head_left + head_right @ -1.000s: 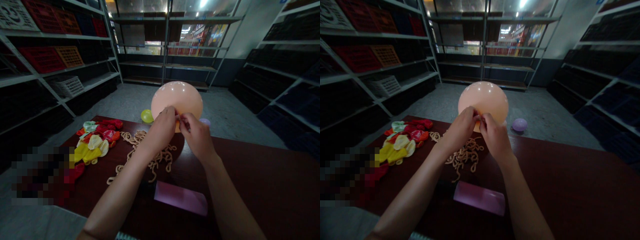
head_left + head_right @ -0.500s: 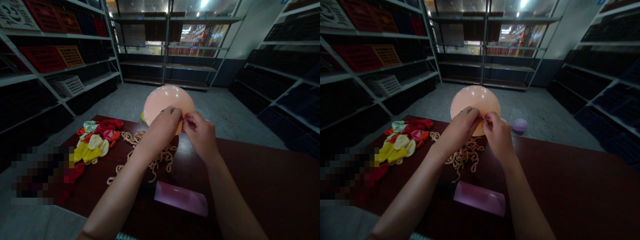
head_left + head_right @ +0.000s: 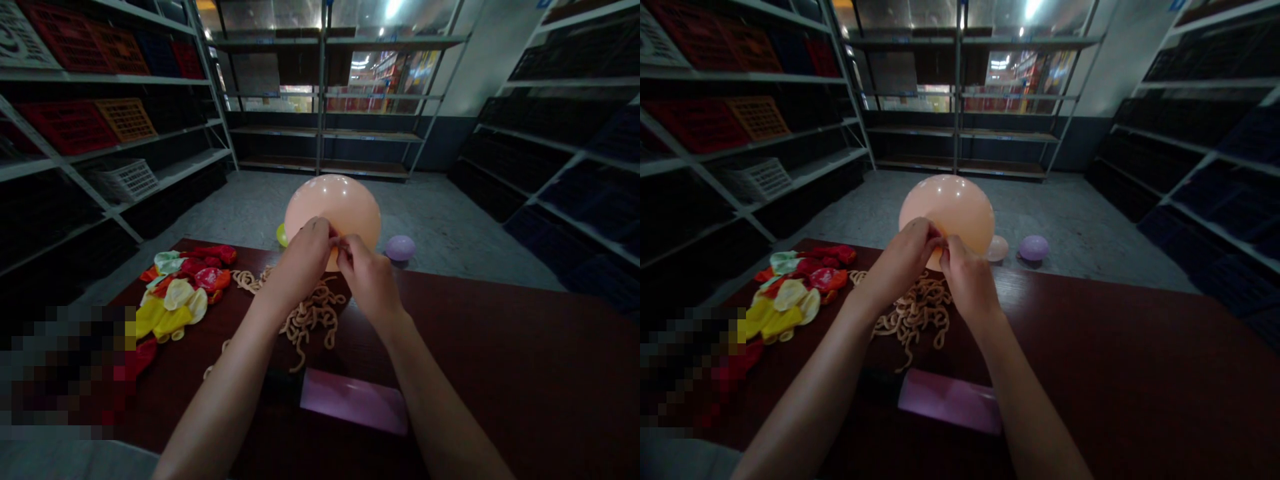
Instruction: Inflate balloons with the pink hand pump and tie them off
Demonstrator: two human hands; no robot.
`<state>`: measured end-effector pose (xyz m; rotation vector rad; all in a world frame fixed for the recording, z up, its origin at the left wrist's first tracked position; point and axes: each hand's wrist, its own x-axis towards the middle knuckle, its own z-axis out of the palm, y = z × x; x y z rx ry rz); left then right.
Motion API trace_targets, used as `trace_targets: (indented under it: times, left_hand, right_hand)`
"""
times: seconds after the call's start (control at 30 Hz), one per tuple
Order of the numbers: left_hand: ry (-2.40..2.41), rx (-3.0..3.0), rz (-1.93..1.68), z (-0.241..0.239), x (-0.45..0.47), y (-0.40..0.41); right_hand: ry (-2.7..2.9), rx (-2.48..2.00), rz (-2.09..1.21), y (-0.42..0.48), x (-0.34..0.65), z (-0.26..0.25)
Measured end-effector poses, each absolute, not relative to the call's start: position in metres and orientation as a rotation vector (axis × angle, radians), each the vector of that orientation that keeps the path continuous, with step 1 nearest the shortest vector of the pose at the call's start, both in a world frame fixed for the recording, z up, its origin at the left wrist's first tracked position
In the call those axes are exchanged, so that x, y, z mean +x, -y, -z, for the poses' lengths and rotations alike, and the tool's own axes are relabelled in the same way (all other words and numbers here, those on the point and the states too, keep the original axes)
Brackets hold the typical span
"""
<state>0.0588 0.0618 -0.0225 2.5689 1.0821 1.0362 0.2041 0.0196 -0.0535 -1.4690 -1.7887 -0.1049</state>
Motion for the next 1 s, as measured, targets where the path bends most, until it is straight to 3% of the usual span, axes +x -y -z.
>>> trace_targets:
  times: [0.27,0.47,0.73,1.0]
  left_hand:
    - [-0.981,2.742,-0.854,0.015,0.052,-0.056]
    - [-1.021,2.747,-0.997,0.009,0.053,-0.052]
    - [-0.932,2.388,-1.186,0.015,0.061,-0.056]
    - [-1.016,2.479,-1.215,0.016,0.072,-0.05]
  right_hand:
    - [1.65,-1.469,-0.018,-0.017,0.203,0.047]
    - [1.595,-1.393,-0.059,-0.017,0.202,0.043]
    - [1.46,-1.263,-0.361,-0.017,0.208,0.038]
    - [1.356,-1.194,-0.559,-0.019,0.213,0.038]
